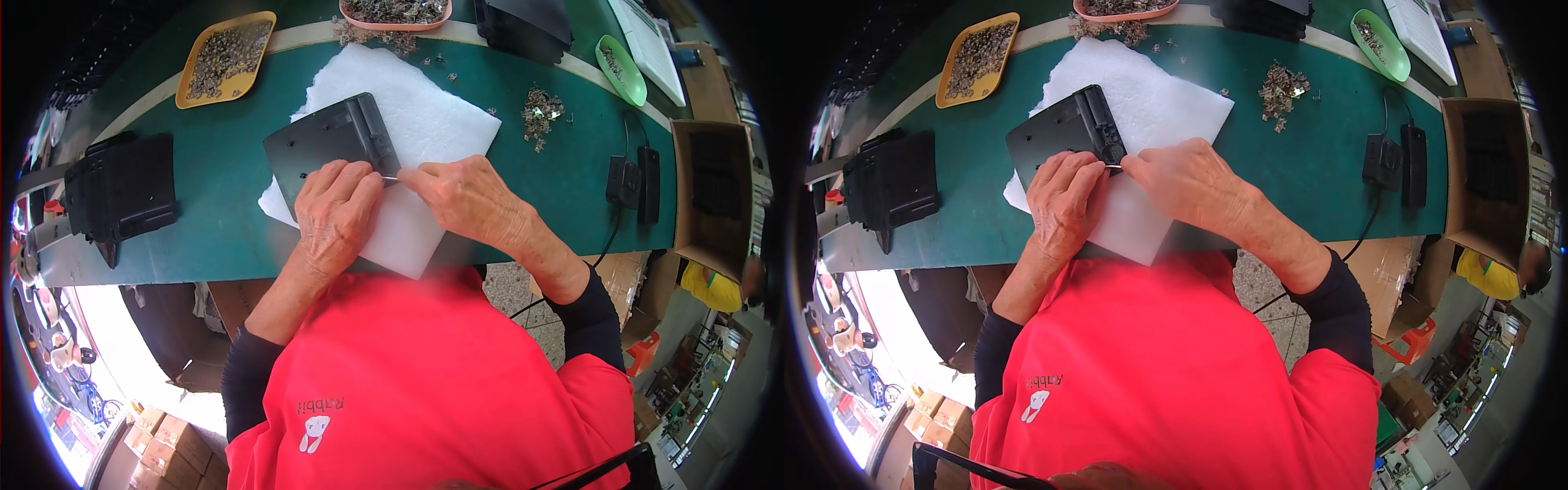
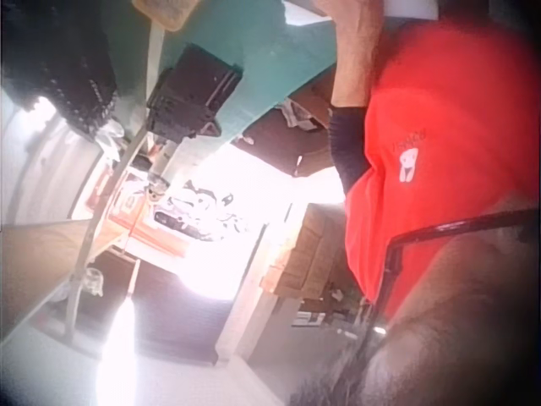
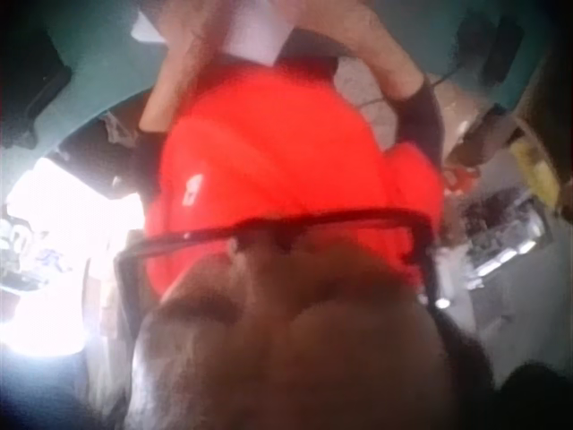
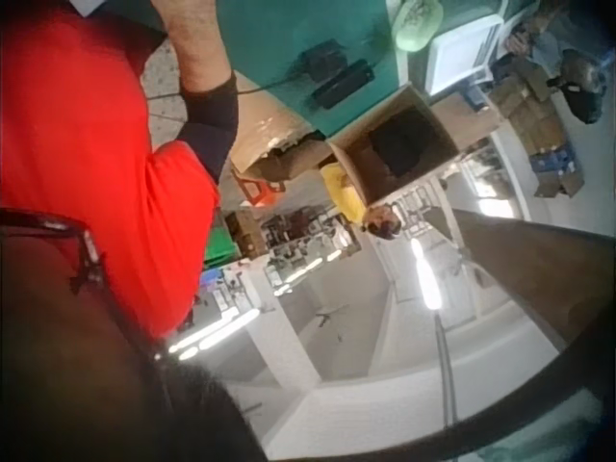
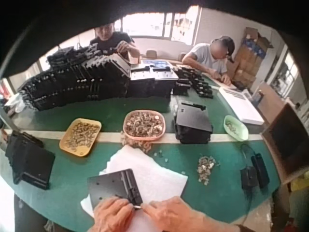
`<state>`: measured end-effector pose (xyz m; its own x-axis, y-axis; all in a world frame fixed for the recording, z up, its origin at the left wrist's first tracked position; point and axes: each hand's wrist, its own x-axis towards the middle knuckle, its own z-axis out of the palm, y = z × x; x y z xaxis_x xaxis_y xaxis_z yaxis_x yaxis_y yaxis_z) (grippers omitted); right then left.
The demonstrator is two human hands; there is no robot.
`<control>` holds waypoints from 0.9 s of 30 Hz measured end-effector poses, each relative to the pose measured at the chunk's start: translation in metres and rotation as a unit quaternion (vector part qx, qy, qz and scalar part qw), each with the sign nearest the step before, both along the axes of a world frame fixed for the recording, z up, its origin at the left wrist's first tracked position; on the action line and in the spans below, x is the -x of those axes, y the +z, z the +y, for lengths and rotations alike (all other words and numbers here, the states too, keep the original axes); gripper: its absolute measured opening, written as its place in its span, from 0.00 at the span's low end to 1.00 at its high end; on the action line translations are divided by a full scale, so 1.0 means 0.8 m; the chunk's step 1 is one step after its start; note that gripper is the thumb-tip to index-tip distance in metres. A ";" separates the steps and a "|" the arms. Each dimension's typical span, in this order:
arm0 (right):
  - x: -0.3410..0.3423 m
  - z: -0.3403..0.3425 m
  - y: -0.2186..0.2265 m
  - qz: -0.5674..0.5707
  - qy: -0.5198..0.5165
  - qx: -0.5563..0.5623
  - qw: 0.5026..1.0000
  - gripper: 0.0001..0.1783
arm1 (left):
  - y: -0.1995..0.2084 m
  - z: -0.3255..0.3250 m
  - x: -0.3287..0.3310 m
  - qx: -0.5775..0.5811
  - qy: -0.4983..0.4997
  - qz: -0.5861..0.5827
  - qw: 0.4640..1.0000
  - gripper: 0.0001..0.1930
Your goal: The person uses a screwdriver to remove screws from a black electronic device casing. They place the screws into a yellow tray and set the casing aside. The person then picks up another casing and repeats the process of unscrewing and organizing the parts on a green workbench.
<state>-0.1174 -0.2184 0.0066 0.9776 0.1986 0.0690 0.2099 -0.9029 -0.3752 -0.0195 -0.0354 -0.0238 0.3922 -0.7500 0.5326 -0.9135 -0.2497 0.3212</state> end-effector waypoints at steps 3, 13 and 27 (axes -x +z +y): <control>0.013 0.013 -0.018 -0.084 -0.016 0.052 0.995 0.14 | -0.002 0.001 -0.003 -0.011 -0.018 -0.006 1.000 0.10; 0.025 0.026 -0.026 -0.176 -0.002 0.183 0.967 0.21 | 0.001 0.006 -0.008 -0.032 -0.057 -0.043 0.997 0.11; 0.023 0.014 -0.021 -0.189 -0.090 -0.103 0.972 0.10 | -0.008 0.015 0.000 0.024 0.047 0.074 0.996 0.14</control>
<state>-0.1354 -0.2071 -0.0101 0.8921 -0.0285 0.4508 0.2143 -0.8519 -0.4779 -0.0193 -0.0237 -0.0301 0.5361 -0.6822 0.4972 -0.8286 -0.3125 0.4646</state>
